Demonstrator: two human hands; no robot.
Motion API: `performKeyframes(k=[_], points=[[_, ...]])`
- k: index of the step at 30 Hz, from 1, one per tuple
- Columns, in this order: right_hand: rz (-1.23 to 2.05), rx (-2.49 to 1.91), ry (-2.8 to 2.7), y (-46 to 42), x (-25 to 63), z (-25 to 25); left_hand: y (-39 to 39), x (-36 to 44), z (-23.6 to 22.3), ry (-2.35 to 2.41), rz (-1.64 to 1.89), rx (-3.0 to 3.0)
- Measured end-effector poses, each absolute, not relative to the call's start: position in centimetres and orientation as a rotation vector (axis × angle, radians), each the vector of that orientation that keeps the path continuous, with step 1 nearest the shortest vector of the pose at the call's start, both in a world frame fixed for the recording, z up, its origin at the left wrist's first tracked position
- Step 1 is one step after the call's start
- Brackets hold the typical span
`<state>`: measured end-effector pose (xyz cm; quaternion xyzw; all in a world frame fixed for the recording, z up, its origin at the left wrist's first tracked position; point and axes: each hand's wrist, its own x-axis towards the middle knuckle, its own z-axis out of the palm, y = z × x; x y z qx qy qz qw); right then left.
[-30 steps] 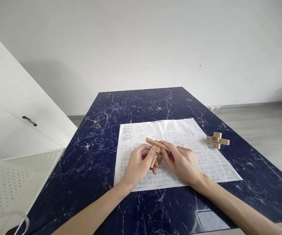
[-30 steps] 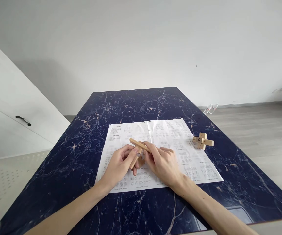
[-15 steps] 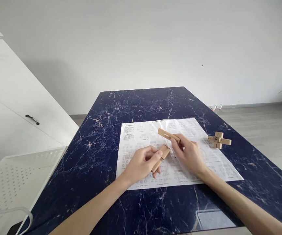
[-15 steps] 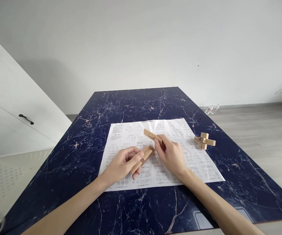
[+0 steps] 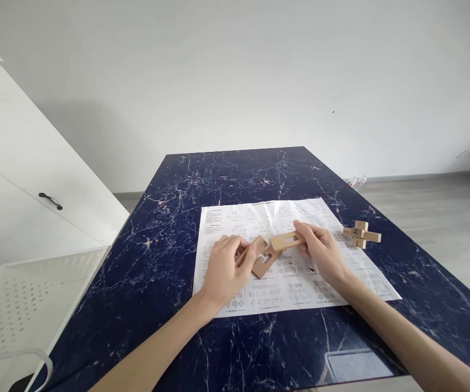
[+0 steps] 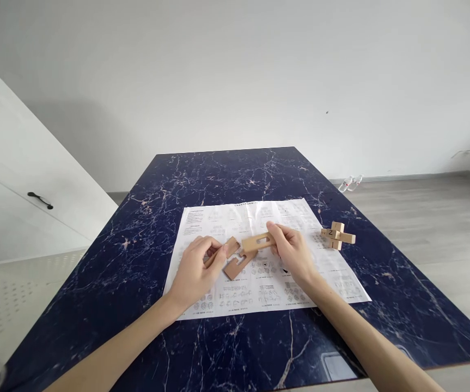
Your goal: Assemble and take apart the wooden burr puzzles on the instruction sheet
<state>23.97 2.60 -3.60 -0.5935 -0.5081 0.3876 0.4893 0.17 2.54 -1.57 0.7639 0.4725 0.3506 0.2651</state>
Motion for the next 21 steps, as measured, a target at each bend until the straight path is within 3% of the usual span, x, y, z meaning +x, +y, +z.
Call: performKeyframes(k=[10,18,21], points=[[0.699,-1.42,-1.91,1.7,23.0,-3.3,2.8,0.1,-3.1,1.352,0.825,2.321],[0.212,-1.71,-1.919,2.2,23.1,-4.7,2.4,0.1,-2.8,1.171,0.798,2.302],[0.187,-1.628,-1.981,2.2,22.9,-4.8,2.1,0.2,-2.6,1.106,0.749,2.369]])
